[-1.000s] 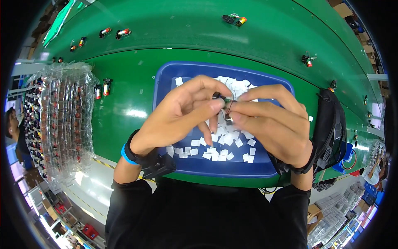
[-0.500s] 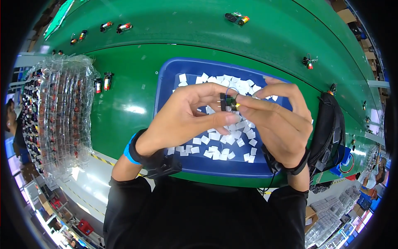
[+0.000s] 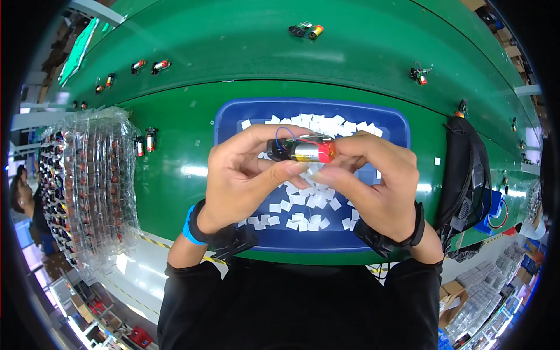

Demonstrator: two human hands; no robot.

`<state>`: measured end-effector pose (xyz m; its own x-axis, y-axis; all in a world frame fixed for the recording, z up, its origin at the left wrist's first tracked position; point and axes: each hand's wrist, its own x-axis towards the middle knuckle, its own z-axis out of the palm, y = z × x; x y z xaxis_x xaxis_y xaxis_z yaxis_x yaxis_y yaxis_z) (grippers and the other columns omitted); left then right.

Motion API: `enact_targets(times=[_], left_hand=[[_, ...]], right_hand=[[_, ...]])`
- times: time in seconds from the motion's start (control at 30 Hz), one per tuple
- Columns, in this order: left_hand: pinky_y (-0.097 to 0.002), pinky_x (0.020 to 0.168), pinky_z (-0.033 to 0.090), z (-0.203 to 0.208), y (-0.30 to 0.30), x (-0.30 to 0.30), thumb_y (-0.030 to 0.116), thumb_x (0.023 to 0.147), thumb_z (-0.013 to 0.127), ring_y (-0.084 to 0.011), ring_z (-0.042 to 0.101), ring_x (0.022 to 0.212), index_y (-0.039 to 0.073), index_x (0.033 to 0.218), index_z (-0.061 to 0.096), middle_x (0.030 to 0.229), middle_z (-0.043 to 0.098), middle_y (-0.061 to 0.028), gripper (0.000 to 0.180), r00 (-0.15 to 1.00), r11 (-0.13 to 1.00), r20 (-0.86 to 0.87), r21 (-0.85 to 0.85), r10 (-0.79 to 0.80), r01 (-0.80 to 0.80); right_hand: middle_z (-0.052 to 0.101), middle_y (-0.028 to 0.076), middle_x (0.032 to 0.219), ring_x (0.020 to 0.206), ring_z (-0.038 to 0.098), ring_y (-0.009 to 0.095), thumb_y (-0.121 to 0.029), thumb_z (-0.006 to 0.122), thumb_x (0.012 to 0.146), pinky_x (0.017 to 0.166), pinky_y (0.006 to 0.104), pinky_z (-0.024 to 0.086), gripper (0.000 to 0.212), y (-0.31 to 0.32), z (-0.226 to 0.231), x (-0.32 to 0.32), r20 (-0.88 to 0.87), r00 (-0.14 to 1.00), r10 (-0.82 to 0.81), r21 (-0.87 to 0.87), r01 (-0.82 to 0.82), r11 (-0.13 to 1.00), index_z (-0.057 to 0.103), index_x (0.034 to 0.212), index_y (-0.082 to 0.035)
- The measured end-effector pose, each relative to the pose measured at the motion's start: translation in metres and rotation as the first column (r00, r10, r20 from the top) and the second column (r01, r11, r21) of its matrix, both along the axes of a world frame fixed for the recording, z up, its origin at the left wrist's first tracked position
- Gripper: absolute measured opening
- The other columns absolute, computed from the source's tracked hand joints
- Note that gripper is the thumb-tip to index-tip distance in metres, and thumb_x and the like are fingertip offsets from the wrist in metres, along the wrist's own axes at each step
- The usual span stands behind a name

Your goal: The person assembles electronic components by joining a circuit board and a battery together and applying a small white adhesive strip. After completing each assembly, the person places it onto the green conveyor belt and repeats the process.

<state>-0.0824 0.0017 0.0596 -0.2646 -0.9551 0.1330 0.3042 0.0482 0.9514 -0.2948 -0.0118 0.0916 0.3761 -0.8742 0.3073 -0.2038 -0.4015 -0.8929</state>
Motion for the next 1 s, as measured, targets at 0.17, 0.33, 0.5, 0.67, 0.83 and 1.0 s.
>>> enact_targets(times=[0.17,0.33,0.5,0.67,0.83,1.0], left_hand=[[-0.0311,0.071,0.065,-0.008,0.003,-0.004,-0.004,0.088,0.073,-0.0244,0.071,0.102,-0.008,0.124,0.059,0.122,0.067,-0.0231,0.039,0.992,0.99,0.08,-0.11,0.1,-0.091],[-0.0278,0.068,0.059,0.001,-0.002,-0.005,0.0,0.082,0.08,-0.021,0.072,0.091,-0.005,0.122,0.064,0.117,0.072,-0.0192,0.044,0.854,0.826,0.413,-0.562,0.315,-0.033],[-0.0277,0.069,0.054,0.002,-0.003,-0.008,0.003,0.076,0.084,-0.0224,0.07,0.084,-0.003,0.12,0.067,0.115,0.074,-0.0162,0.048,0.803,0.767,0.44,-0.64,0.401,-0.032],[-0.0282,0.071,0.054,0.005,-0.002,-0.01,0.001,0.075,0.084,-0.0233,0.07,0.084,-0.002,0.12,0.067,0.115,0.074,-0.0164,0.048,0.789,0.761,0.454,-0.648,0.413,-0.025],[-0.0279,0.07,0.053,0.004,-0.001,-0.009,0.0,0.074,0.085,-0.0234,0.07,0.086,-0.002,0.117,0.068,0.113,0.074,-0.0164,0.047,0.781,0.724,0.443,-0.689,0.441,-0.018],[-0.0282,0.071,0.053,0.005,0.002,-0.007,-0.002,0.074,0.084,-0.025,0.071,0.088,-0.001,0.117,0.068,0.112,0.074,-0.0166,0.045,0.774,0.744,0.469,-0.668,0.427,-0.006]], right_hand=[[0.069,0.007,0.077,0.061,0.064,0.008,-0.004,0.08,0.084,0.054,0.0205,0.048,0.017,-0.004,-0.003,0.001,0.029,0.999,-0.038,0.042,0.036,0.998,0.068,0.093,0.004],[0.067,0.005,0.074,0.058,0.062,0.005,-0.004,0.075,0.089,0.051,0.0187,0.046,0.01,-0.001,-0.004,0.003,0.106,0.994,-0.003,0.21,-0.019,0.977,0.069,0.089,0.003],[0.066,0.003,0.071,0.055,0.06,0.004,-0.007,0.072,0.093,0.047,0.0176,0.042,0.014,-0.003,-0.004,0.0,0.138,0.99,0.036,0.354,-0.084,0.932,0.068,0.084,0.003],[0.065,0.004,0.069,0.053,0.06,0.004,-0.01,0.072,0.095,0.046,0.0183,0.042,0.019,-0.004,0.002,-0.005,0.142,0.987,0.075,0.395,-0.126,0.91,0.068,0.082,0.003],[0.063,0.003,0.066,0.051,0.059,0.005,-0.012,0.071,0.096,0.045,0.019,0.042,0.023,-0.002,0.011,-0.006,0.202,0.976,0.088,0.542,-0.186,0.82,0.066,0.079,0.003],[0.061,0.002,0.064,0.051,0.059,0.006,-0.012,0.069,0.097,0.045,0.0193,0.045,0.02,0.001,0.008,-0.002,0.284,0.956,0.079,0.597,-0.241,0.765,0.066,0.084,0.003]])
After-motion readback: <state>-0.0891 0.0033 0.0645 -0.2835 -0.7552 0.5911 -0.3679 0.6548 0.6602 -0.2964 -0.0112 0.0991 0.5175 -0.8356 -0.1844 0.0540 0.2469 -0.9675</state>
